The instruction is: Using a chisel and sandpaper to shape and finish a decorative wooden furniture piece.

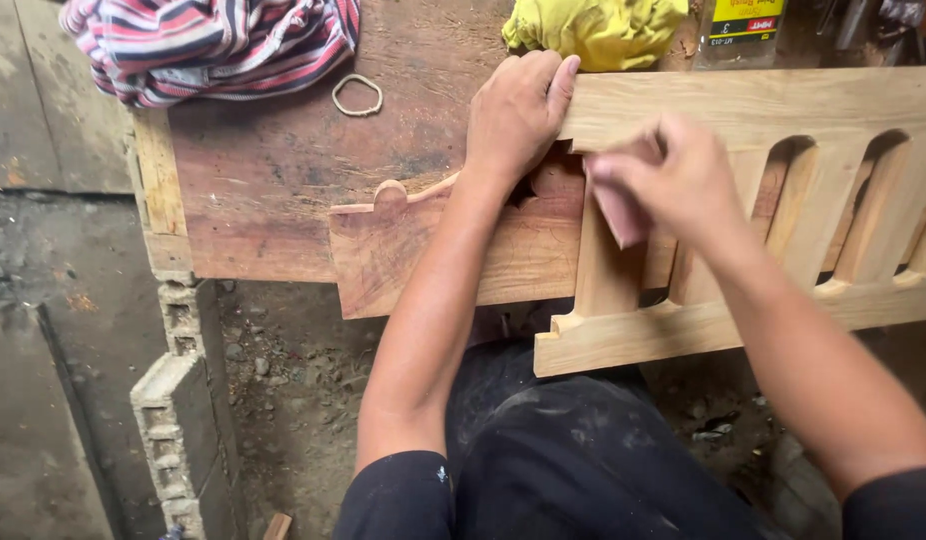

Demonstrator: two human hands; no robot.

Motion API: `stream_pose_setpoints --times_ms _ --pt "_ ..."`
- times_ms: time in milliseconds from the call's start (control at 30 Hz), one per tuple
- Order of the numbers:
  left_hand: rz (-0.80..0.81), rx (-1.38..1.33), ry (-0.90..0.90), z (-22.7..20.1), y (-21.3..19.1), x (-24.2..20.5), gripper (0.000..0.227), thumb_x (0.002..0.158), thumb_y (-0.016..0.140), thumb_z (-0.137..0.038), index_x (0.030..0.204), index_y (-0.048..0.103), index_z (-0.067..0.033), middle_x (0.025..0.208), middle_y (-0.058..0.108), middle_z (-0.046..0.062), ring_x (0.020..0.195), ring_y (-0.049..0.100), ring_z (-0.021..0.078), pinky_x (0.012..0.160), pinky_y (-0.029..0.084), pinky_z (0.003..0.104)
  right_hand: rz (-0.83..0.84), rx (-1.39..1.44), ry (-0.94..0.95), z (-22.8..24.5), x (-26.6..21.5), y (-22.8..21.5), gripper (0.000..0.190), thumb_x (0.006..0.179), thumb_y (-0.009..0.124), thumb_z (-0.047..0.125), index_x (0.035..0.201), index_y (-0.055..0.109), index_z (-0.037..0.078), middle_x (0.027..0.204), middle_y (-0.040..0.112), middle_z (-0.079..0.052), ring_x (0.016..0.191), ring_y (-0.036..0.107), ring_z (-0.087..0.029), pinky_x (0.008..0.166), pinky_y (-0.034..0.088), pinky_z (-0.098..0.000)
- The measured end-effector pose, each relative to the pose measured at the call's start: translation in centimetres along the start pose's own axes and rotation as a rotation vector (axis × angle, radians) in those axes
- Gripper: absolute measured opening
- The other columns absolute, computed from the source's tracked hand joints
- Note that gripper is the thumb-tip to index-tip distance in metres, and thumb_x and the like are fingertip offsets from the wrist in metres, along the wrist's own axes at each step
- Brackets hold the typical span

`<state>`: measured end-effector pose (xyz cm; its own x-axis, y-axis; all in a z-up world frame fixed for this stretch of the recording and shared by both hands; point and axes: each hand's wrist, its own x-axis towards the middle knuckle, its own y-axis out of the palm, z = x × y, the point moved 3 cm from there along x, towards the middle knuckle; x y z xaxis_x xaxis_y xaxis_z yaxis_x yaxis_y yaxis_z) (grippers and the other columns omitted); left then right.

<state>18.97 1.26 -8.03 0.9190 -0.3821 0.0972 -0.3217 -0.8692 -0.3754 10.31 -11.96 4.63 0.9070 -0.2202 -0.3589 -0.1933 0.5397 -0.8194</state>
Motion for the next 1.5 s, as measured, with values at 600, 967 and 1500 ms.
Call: stream_pose_setpoints --times_ms 600,967,1500 --pt "-0.011 -0.029 -0.065 0.6 1.0 -0.5 0.038 0.103 0.055 -0.041 0.081 0.060 -0.0107 0.077 0.067 0.015 0.078 0.067 0.0390 0.069 0.052 0.051 0.002 -0.135 -0.167 -1.4 1.2 1.1 0.039 0.088 0.092 0.026 0.078 0.066 -0.001 0.077 0.070 -0.018 0.062 0.064 -0.025 0.058 0.048 -0.0389" --pt "0.058 -0.075 -0.103 0.2 0.3 -0.5 0.039 0.104 0.054 -0.043 0.084 0.063 -0.0104 0.080 0.070 0.014 0.078 0.068 0.0386 0.068 0.052 0.050 0.062 -0.170 -0.086 -0.8 0.7 1.0 0.034 0.086 0.094 0.029 0.082 0.071 0.006 0.072 0.070 -0.013 0.060 0.066 -0.024 0.059 0.051 -0.0399" --pt "0.066 -0.132 -0.146 0.4 -0.1 -0.5 0.039 0.101 0.057 -0.043 0.082 0.066 -0.0106 0.079 0.070 0.014 0.076 0.067 0.0399 0.065 0.052 0.049 -0.076 -0.228 -0.175 -0.6 -0.2 2.0 0.043 0.088 0.094 0.033 0.082 0.066 0.001 0.079 0.068 -0.016 0.069 0.063 -0.031 0.063 0.049 -0.0421"
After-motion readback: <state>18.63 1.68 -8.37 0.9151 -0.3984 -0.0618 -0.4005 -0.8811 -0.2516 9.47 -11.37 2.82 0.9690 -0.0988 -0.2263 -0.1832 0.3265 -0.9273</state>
